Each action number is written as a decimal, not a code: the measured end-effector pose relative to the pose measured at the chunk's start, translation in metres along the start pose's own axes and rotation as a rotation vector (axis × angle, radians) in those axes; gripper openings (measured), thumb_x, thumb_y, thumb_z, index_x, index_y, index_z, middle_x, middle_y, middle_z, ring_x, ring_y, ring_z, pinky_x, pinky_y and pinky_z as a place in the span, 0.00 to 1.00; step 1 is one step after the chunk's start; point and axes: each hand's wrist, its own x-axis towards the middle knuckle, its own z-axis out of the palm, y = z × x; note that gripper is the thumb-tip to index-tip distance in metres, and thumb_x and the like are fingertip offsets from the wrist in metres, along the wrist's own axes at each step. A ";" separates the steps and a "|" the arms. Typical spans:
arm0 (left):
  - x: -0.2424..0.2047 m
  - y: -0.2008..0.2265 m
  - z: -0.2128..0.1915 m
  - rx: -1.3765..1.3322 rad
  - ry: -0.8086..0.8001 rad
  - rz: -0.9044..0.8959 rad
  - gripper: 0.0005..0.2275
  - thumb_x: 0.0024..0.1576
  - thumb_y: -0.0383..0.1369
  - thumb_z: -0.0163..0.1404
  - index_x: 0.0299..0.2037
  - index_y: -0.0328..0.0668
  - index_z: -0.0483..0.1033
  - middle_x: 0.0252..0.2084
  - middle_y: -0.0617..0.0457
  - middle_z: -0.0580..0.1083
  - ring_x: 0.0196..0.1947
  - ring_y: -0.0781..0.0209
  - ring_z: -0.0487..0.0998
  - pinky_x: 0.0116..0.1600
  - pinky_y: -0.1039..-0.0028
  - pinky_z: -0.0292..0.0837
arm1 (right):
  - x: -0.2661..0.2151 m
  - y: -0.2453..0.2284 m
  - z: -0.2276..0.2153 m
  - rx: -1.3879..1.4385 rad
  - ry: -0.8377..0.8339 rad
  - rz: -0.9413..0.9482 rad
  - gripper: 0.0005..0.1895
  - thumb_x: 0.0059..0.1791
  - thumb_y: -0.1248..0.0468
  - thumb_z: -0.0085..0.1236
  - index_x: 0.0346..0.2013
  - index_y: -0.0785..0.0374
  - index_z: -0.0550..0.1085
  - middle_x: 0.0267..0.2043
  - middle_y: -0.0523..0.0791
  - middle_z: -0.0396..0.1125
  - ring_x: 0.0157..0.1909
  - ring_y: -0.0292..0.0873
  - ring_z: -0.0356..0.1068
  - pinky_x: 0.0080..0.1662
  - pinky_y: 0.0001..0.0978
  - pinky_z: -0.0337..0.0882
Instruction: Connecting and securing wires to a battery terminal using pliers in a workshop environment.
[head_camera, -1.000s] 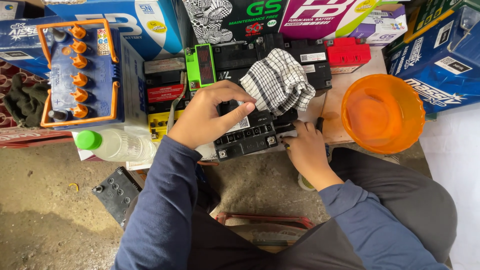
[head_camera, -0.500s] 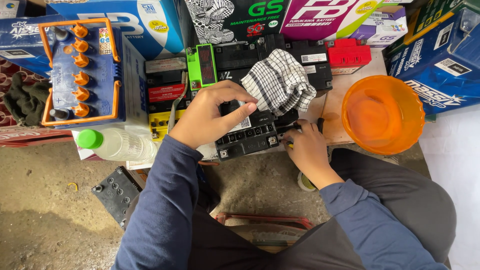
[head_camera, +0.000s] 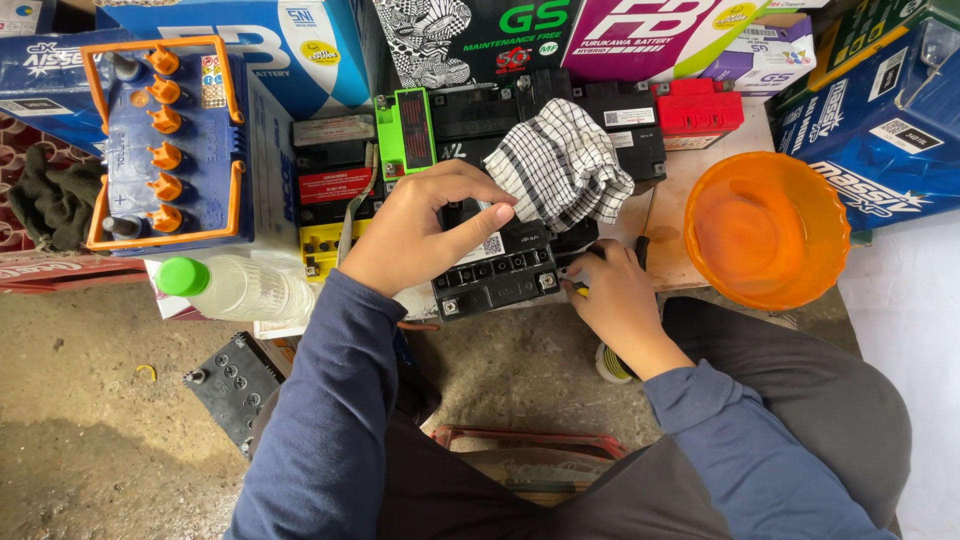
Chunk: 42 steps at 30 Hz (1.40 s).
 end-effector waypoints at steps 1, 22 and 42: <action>0.000 0.002 -0.002 0.000 0.000 0.000 0.05 0.61 0.33 0.58 0.43 0.42 0.84 0.40 0.46 0.79 0.45 0.47 0.83 0.56 0.59 0.74 | -0.001 -0.003 -0.010 0.000 0.000 0.000 0.07 0.48 0.57 0.65 0.37 0.55 0.80 0.51 0.51 0.68 0.51 0.55 0.70 0.44 0.42 0.75; -0.035 0.007 -0.048 -0.014 -0.181 -0.264 0.15 0.62 0.35 0.52 0.58 0.45 0.74 0.60 0.55 0.75 0.54 0.65 0.78 0.62 0.71 0.72 | -0.015 -0.100 -0.157 1.070 -0.167 -0.398 0.60 0.38 0.74 0.70 0.76 0.58 0.42 0.72 0.59 0.57 0.67 0.56 0.70 0.65 0.47 0.76; -0.040 -0.006 -0.052 -0.112 -0.331 -0.372 0.22 0.59 0.34 0.52 0.65 0.49 0.69 0.62 0.56 0.73 0.58 0.64 0.74 0.66 0.72 0.70 | 0.012 -0.121 -0.131 1.018 -0.158 -0.476 0.51 0.44 0.74 0.66 0.76 0.62 0.47 0.69 0.57 0.59 0.68 0.56 0.69 0.69 0.46 0.74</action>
